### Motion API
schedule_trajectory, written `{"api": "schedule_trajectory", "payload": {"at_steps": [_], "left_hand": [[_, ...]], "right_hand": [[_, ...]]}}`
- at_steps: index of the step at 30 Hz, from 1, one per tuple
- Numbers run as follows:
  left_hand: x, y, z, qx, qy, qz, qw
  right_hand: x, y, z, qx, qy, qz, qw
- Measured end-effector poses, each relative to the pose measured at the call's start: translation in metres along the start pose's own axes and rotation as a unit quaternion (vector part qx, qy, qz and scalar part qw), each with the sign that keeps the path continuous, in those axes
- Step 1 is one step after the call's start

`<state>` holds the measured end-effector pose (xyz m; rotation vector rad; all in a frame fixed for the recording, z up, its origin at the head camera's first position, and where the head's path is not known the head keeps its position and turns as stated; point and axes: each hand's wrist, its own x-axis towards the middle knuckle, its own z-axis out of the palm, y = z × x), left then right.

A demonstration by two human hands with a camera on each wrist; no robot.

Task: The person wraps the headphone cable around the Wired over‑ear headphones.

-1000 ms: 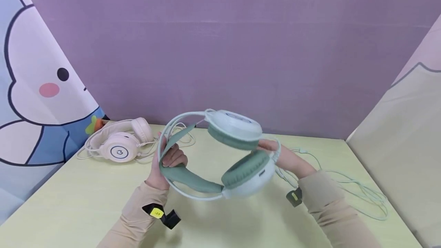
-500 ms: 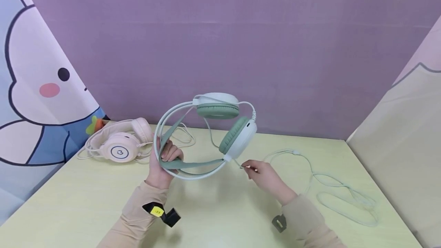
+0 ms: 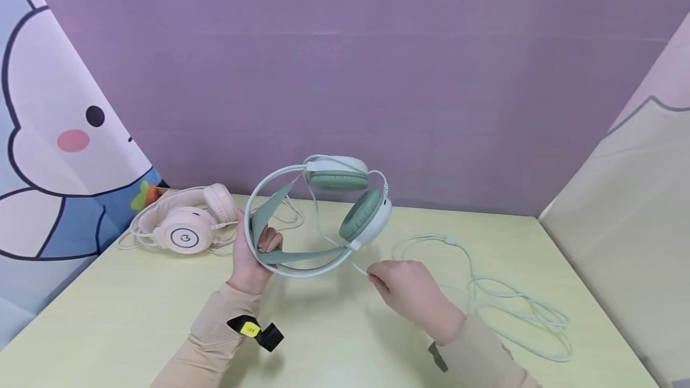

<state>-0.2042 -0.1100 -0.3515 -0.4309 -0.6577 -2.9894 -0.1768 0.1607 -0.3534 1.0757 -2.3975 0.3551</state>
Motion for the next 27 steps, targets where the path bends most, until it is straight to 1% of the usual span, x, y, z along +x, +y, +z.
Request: {"api": "schedule_trajectory", "payload": {"at_steps": [5, 7, 8, 9, 10, 12, 13, 15, 16, 18, 19, 21, 24, 26, 27], "left_hand": [[-0.001, -0.001, 0.0, 0.077, 0.005, 0.022, 0.9968], [-0.002, -0.003, 0.001, 0.115, 0.014, 0.04, 0.9924], [-0.002, -0.004, 0.001, 0.135, 0.024, 0.049, 0.9893], [-0.002, -0.005, 0.002, 0.159, 0.037, 0.06, 0.9848], [-0.002, -0.006, 0.003, 0.186, 0.052, 0.071, 0.9786], [-0.002, -0.009, 0.004, 0.243, 0.079, 0.089, 0.9627], [-0.003, -0.011, 0.005, 0.265, 0.093, 0.093, 0.9552], [-0.004, -0.014, 0.007, 0.303, 0.11, 0.098, 0.9416], [-0.005, -0.015, 0.007, 0.317, 0.116, 0.099, 0.9359], [-0.006, -0.017, 0.006, 0.333, 0.123, 0.098, 0.9298], [-0.006, -0.018, 0.006, 0.339, 0.124, 0.099, 0.9275], [-0.007, -0.02, 0.006, 0.349, 0.122, 0.102, 0.9235], [-0.007, -0.022, 0.006, 0.356, 0.112, 0.109, 0.9212], [-0.007, -0.023, 0.006, 0.36, 0.108, 0.112, 0.9201], [-0.007, -0.023, 0.007, 0.361, 0.107, 0.112, 0.9197]], "right_hand": [[0.002, -0.003, -0.007, -0.051, 0.021, -0.066, 0.9963], [0.003, -0.004, -0.011, -0.073, 0.035, -0.093, 0.9924], [0.003, -0.004, -0.013, -0.087, 0.046, -0.106, 0.9896], [0.004, -0.004, -0.015, -0.1, 0.06, -0.12, 0.9859], [0.004, -0.004, -0.017, -0.112, 0.075, -0.133, 0.9818], [0.007, -0.003, -0.021, -0.135, 0.108, -0.16, 0.9719], [0.008, -0.002, -0.024, -0.145, 0.125, -0.172, 0.9664], [0.011, -0.002, -0.028, -0.158, 0.152, -0.193, 0.9564], [0.013, -0.001, -0.029, -0.162, 0.162, -0.203, 0.952], [0.016, -0.001, -0.033, -0.17, 0.181, -0.215, 0.9445], [0.017, -0.001, -0.035, -0.17, 0.192, -0.216, 0.9421], [0.019, 0.0, -0.039, -0.175, 0.209, -0.202, 0.9405], [0.019, 0.004, -0.046, -0.181, 0.231, -0.16, 0.9424], [0.018, 0.008, -0.052, -0.197, 0.221, -0.13, 0.9463], [0.017, 0.011, -0.054, -0.197, 0.206, -0.121, 0.9507]]}}
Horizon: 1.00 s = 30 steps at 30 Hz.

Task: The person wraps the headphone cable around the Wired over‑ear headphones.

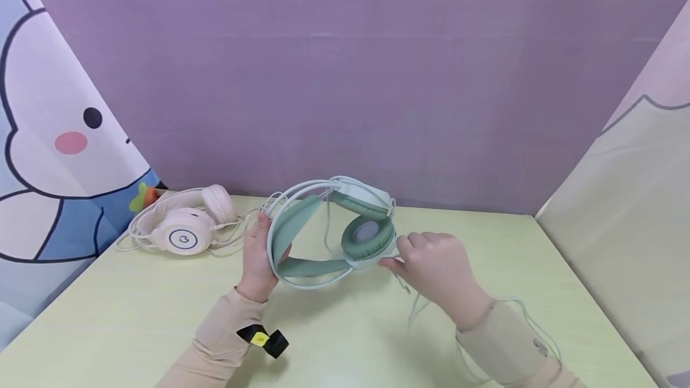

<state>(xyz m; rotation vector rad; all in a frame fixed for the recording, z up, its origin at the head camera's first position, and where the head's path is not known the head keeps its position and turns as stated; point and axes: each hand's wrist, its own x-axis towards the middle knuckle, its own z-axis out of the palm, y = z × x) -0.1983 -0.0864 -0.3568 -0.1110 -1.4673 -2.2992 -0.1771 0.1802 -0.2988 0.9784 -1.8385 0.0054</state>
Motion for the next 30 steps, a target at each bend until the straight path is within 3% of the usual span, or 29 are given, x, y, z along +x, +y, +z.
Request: {"api": "schedule_trajectory", "payload": {"at_steps": [4, 6, 8, 9, 10, 11, 12, 14, 15, 16, 18, 19, 21, 23, 24, 26, 28, 29, 30], "left_hand": [[-0.001, 0.001, 0.001, 0.001, 0.001, 0.0, 1.0], [-0.001, 0.001, 0.001, 0.0, 0.0, -0.002, 1.0], [-0.002, 0.001, 0.001, -0.002, 0.002, -0.006, 1.0], [-0.002, 0.001, 0.001, -0.003, 0.002, -0.007, 1.0], [-0.003, 0.001, 0.002, -0.005, 0.001, -0.008, 1.0], [-0.003, 0.001, 0.002, -0.007, -0.001, -0.009, 0.9999], [-0.003, 0.002, 0.003, -0.007, -0.003, -0.009, 0.9999], [-0.004, 0.002, 0.004, -0.009, -0.011, -0.009, 0.9999], [-0.004, 0.002, 0.004, -0.008, -0.015, -0.009, 0.9998], [-0.005, 0.002, 0.005, -0.008, -0.02, -0.009, 0.9997], [-0.005, 0.002, 0.005, 0.002, -0.027, -0.005, 0.9996], [-0.006, 0.001, 0.005, 0.009, -0.03, -0.001, 0.9995], [-0.007, 0.001, 0.005, 0.027, -0.036, 0.007, 0.9989], [-0.007, 0.0, 0.005, 0.046, -0.038, 0.013, 0.9981], [-0.007, -0.001, 0.005, 0.053, -0.037, 0.013, 0.9978], [-0.007, -0.002, 0.005, 0.061, -0.034, 0.008, 0.9976], [-0.007, -0.003, 0.006, 0.064, -0.028, -0.003, 0.9975], [-0.007, -0.003, 0.006, 0.062, -0.028, -0.007, 0.9976], [-0.008, -0.004, 0.006, 0.061, -0.031, -0.011, 0.9976]], "right_hand": [[-0.002, 0.013, -0.005, 0.032, -0.077, 0.007, 0.9965], [-0.002, 0.018, -0.007, 0.062, -0.085, 0.028, 0.9941], [-0.002, 0.02, -0.008, 0.105, -0.078, 0.08, 0.9882], [-0.001, 0.019, -0.009, 0.139, -0.077, 0.122, 0.9798], [-0.001, 0.019, -0.011, 0.184, -0.083, 0.177, 0.9634], [0.0, 0.018, -0.012, 0.23, -0.094, 0.235, 0.9398], [0.001, 0.018, -0.014, 0.279, -0.111, 0.292, 0.9081], [0.004, 0.02, -0.017, 0.367, -0.154, 0.387, 0.8318], [0.005, 0.021, -0.018, 0.406, -0.176, 0.414, 0.7952], [0.006, 0.023, -0.019, 0.43, -0.204, 0.431, 0.7669], [0.007, 0.029, -0.021, 0.462, -0.259, 0.43, 0.731], [0.008, 0.031, -0.023, 0.466, -0.28, 0.422, 0.725], [0.011, 0.035, -0.026, 0.452, -0.318, 0.402, 0.7302], [0.016, 0.039, -0.032, 0.411, -0.345, 0.374, 0.7562], [0.018, 0.041, -0.034, 0.382, -0.347, 0.355, 0.7795], [0.022, 0.044, -0.035, 0.318, -0.3, 0.287, 0.8521], [0.026, 0.048, -0.034, 0.242, -0.217, 0.192, 0.9262], [0.028, 0.049, -0.033, 0.195, -0.171, 0.149, 0.9542], [0.03, 0.05, -0.031, 0.155, -0.129, 0.108, 0.9736]]}}
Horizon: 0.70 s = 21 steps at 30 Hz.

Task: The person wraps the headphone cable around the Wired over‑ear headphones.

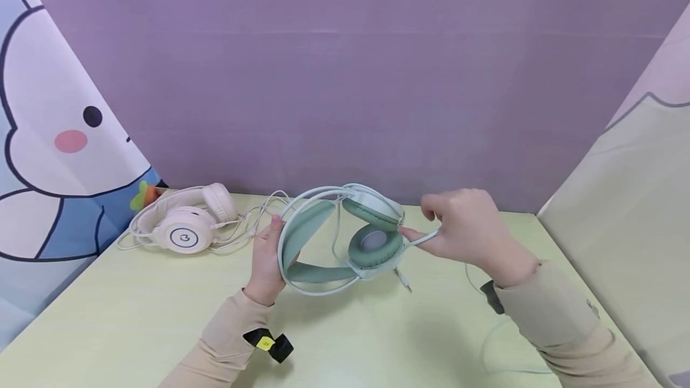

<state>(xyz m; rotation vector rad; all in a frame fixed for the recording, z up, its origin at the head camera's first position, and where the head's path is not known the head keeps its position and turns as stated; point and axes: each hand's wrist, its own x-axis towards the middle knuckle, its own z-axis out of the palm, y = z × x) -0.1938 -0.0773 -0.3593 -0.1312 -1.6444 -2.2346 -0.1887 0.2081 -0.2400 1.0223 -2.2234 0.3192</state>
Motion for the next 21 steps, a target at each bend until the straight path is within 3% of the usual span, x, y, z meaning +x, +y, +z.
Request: {"api": "schedule_trajectory", "payload": {"at_steps": [1, 3, 9, 14, 21], "left_hand": [[0.0, 0.0, 0.0, 0.002, -0.005, -0.001, 1.0], [-0.002, -0.001, 0.001, 0.005, -0.015, -0.004, 0.9999], [-0.007, -0.002, 0.002, 0.029, -0.06, -0.003, 0.9978], [-0.008, -0.001, 0.003, 0.033, -0.108, 0.001, 0.9936], [-0.01, 0.003, 0.002, 0.04, -0.182, 0.011, 0.9825]], "right_hand": [[0.003, 0.0, 0.001, -0.033, 0.034, -0.04, 0.9981], [0.011, -0.003, -0.001, -0.059, 0.045, -0.092, 0.993], [0.037, -0.017, -0.004, -0.053, -0.026, -0.141, 0.9882], [0.049, -0.022, -0.005, -0.052, -0.066, -0.142, 0.9863], [0.061, -0.02, -0.003, -0.054, -0.174, -0.09, 0.9792]]}}
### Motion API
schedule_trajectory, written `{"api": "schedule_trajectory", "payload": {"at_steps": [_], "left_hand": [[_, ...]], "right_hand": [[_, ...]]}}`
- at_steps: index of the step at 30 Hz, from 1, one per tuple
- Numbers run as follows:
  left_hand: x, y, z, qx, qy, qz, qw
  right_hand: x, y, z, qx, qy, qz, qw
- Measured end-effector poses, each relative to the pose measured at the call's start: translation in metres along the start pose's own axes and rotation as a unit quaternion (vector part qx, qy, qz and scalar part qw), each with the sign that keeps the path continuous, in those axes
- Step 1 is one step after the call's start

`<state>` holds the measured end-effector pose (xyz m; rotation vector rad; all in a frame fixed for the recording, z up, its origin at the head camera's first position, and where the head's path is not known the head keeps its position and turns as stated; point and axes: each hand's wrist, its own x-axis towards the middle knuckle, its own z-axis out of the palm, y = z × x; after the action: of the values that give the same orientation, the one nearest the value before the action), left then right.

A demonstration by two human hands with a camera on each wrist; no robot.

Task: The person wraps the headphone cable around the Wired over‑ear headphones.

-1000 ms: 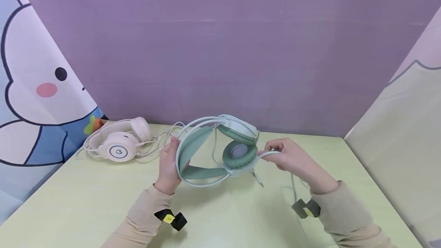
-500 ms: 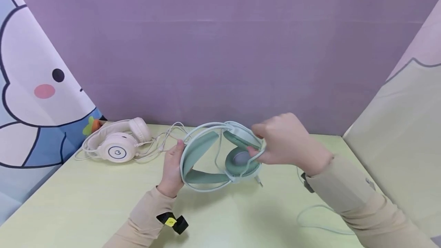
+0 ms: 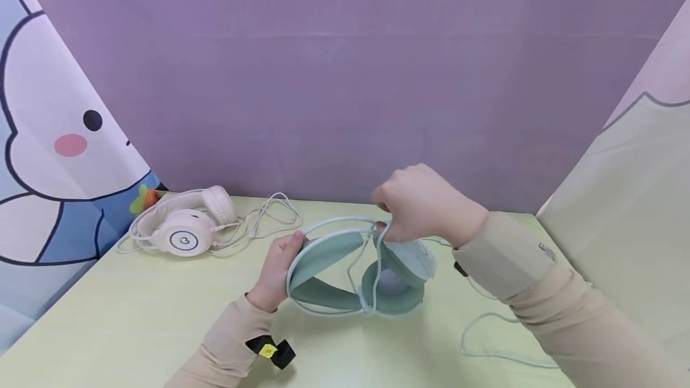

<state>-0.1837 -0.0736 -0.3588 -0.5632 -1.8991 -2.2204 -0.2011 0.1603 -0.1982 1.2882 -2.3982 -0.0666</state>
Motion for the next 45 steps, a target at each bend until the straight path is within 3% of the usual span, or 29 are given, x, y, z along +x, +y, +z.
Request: {"api": "schedule_trajectory", "payload": {"at_steps": [3, 8, 21, 30, 36, 41, 45], "left_hand": [[-0.001, 0.0, -0.001, 0.001, -0.027, 0.011, 0.9996], [-0.001, 0.0, -0.001, -0.005, -0.058, 0.025, 0.998], [-0.002, -0.001, -0.006, -0.018, -0.061, 0.02, 0.9978], [-0.003, 0.003, -0.012, -0.066, -0.099, 0.022, 0.9926], [-0.004, 0.006, -0.015, -0.105, -0.134, -0.003, 0.9854], [-0.004, 0.01, -0.015, -0.139, -0.147, -0.026, 0.979], [-0.001, 0.01, -0.015, -0.152, -0.159, -0.014, 0.9754]], "right_hand": [[0.003, 0.002, 0.002, 0.016, -0.034, 0.011, 0.9992], [0.002, 0.007, 0.007, 0.04, -0.057, 0.027, 0.9972], [0.0, 0.018, 0.014, 0.127, -0.102, 0.058, 0.9849], [0.0, 0.028, 0.02, 0.256, -0.117, 0.044, 0.9585], [0.001, 0.027, 0.022, 0.323, -0.143, 0.033, 0.9351], [-0.002, 0.031, 0.027, 0.358, -0.167, 0.048, 0.9173], [-0.012, 0.039, 0.037, 0.39, -0.165, 0.07, 0.9034]]}}
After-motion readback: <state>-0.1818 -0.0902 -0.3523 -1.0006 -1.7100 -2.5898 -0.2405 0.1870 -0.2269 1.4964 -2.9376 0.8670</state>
